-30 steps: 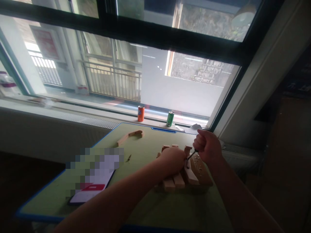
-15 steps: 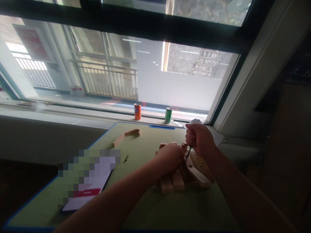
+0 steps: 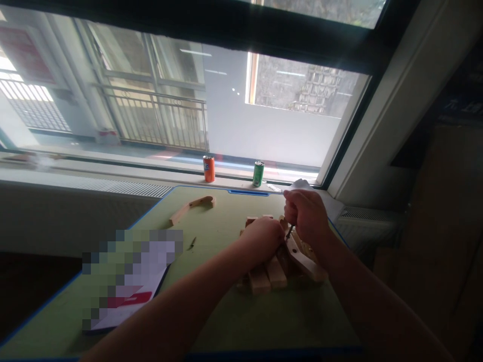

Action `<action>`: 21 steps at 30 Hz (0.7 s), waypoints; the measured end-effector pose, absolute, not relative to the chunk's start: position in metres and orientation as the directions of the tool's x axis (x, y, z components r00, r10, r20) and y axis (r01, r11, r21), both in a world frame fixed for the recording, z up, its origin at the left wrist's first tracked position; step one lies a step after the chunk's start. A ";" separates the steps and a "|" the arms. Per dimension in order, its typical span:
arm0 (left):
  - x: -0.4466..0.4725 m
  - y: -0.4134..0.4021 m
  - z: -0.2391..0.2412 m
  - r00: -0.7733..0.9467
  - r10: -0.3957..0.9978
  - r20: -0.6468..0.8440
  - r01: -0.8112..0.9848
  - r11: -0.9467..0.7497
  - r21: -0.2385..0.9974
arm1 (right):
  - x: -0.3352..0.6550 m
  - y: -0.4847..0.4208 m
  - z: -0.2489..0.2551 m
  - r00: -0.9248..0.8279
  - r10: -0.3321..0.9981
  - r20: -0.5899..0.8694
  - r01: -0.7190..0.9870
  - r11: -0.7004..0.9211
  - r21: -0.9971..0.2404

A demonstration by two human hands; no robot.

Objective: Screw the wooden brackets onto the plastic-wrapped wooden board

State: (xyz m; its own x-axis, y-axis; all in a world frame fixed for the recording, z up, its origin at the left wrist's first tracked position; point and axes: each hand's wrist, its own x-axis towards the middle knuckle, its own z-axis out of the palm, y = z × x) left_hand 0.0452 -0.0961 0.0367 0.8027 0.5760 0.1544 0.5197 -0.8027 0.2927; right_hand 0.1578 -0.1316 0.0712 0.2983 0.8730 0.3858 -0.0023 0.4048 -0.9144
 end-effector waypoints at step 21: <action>0.049 -0.097 0.036 0.771 0.618 0.156 0.574 -0.779 0.251 | 0.155 -0.110 0.083 0.398 0.875 0.276 -0.016 0.307 -0.952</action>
